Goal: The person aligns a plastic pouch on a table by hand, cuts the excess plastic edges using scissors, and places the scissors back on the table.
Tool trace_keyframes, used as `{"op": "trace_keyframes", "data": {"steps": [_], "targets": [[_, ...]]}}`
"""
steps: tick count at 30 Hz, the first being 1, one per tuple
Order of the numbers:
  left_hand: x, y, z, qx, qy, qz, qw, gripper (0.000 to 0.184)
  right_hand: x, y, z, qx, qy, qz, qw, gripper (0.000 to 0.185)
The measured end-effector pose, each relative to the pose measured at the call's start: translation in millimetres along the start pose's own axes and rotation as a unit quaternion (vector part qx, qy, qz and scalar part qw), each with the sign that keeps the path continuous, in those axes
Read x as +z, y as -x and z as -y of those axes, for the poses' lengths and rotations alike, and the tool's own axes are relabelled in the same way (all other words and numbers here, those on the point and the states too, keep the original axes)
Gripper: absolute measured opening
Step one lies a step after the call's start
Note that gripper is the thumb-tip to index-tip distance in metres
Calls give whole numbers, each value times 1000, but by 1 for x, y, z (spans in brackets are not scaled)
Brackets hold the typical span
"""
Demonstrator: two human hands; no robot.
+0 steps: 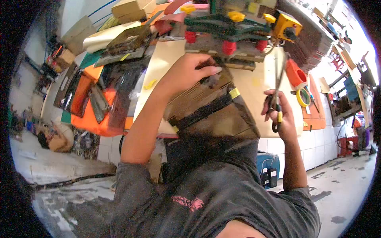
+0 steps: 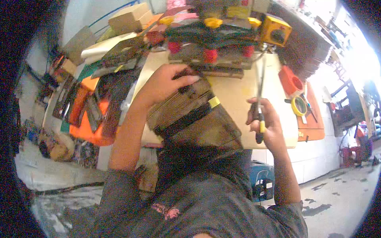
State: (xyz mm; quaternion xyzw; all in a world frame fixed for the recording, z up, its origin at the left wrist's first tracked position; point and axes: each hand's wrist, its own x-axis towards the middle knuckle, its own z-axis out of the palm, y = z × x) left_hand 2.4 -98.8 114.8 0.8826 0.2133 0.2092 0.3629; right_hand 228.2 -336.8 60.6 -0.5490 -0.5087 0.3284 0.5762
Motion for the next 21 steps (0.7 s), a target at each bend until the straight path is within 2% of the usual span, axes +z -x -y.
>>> {"op": "trace_keyframes", "data": {"steps": [1,3,7,13,16,21], "targets": [[0,0,-7,14,4,4,1000,27,1,0,1,10,-2,1,1000,55],[3,3,-18,-34,105,25,994,27,2,-1,-2,8,15,18,1000,63],[13,2,-24,4,139,23,990,26,4,-1,4,18,30,81,996,62],[10,4,-58,11,101,-3,995,23,0,2,10,27,49,135,989,64],[5,2,-67,20,76,-6,997,22,4,0,11,-52,54,132,988,67],[-1,5,-84,15,102,-13,995,23,-4,0,28,-44,103,158,981,65]]}}
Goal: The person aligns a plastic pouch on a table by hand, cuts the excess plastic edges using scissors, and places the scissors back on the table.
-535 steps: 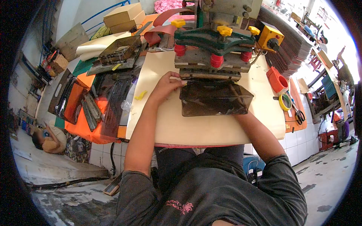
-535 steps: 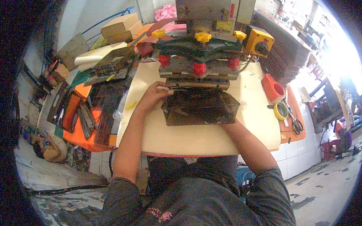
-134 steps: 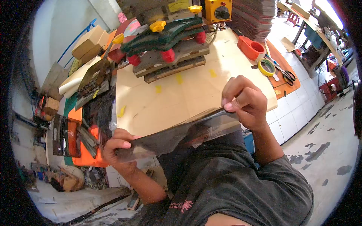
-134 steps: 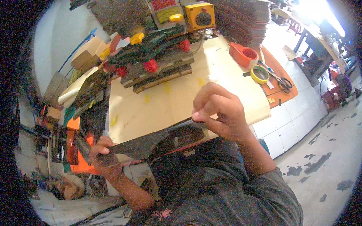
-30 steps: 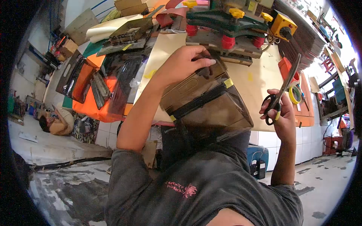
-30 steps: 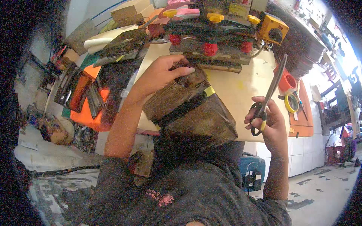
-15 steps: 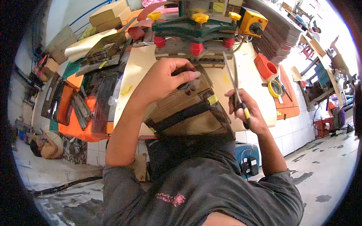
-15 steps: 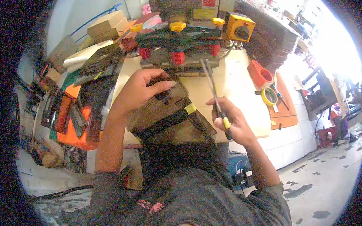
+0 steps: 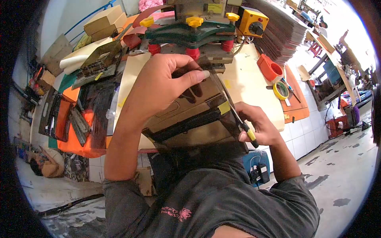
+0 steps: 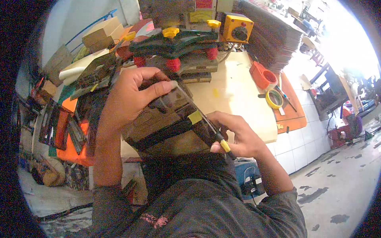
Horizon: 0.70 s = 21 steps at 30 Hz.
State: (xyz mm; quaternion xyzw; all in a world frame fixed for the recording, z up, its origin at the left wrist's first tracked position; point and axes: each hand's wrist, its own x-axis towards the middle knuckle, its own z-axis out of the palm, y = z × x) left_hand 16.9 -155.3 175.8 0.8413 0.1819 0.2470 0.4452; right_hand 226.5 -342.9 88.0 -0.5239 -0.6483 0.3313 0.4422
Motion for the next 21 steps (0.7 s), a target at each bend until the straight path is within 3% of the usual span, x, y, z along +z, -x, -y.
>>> {"op": "trace_keyframes", "data": {"steps": [7,13,21], "targets": [[-2,6,-6,4,29,-10,1000,26,-6,-5,11,-44,37,-10,998,62],[-1,10,-9,-11,84,2,996,23,-8,-4,15,-5,17,7,1000,60],[-1,10,-13,-9,60,-1,998,20,-12,-4,19,-12,25,5,1000,56]]}}
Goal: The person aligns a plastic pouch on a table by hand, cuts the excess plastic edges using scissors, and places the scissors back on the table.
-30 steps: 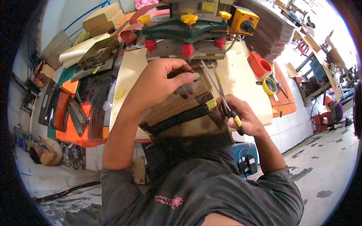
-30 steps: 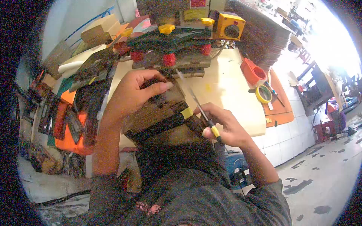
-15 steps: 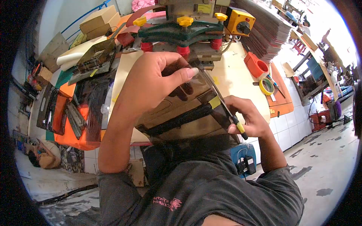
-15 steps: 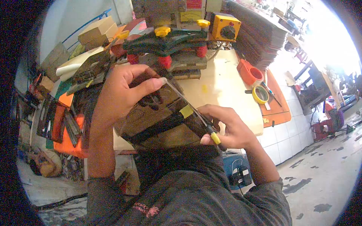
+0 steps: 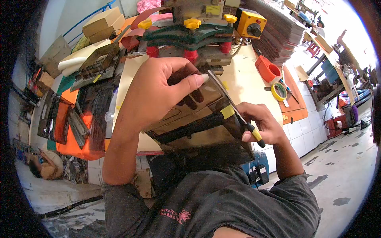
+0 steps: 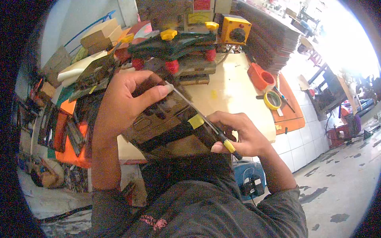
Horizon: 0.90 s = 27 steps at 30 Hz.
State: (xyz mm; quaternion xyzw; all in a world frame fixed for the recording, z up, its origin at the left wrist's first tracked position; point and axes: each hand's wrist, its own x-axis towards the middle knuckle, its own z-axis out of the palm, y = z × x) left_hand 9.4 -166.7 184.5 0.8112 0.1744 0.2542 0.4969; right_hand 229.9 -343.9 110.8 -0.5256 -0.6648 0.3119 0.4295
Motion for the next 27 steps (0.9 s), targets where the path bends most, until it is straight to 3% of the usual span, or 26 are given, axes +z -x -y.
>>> {"op": "trace_keyframes", "data": {"steps": [27], "targets": [[4,11,-14,-3,8,-32,999,21,7,11,14,26,-83,-20,996,50]]}}
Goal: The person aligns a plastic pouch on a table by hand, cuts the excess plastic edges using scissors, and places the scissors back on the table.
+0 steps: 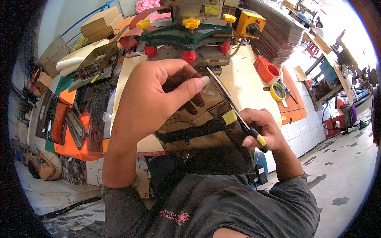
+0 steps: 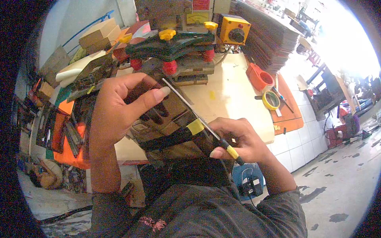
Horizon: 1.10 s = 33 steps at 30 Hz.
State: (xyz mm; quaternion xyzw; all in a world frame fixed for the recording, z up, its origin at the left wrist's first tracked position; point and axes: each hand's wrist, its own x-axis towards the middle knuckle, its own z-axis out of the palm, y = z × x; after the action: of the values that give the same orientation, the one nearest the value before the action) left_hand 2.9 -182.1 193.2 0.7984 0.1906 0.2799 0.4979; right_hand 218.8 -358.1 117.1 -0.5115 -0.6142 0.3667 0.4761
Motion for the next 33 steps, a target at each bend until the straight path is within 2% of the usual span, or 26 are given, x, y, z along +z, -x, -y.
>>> {"op": "trace_keyframes", "data": {"steps": [17,25,33], "targets": [[-1,0,0,-16,29,12,999,18,2,1,-2,6,-7,-5,1000,49],[0,-1,0,-22,45,27,998,18,-2,-5,-9,-10,-17,35,999,68],[1,-1,-2,-28,42,27,998,18,-5,-8,-4,-12,-6,47,999,68]]}}
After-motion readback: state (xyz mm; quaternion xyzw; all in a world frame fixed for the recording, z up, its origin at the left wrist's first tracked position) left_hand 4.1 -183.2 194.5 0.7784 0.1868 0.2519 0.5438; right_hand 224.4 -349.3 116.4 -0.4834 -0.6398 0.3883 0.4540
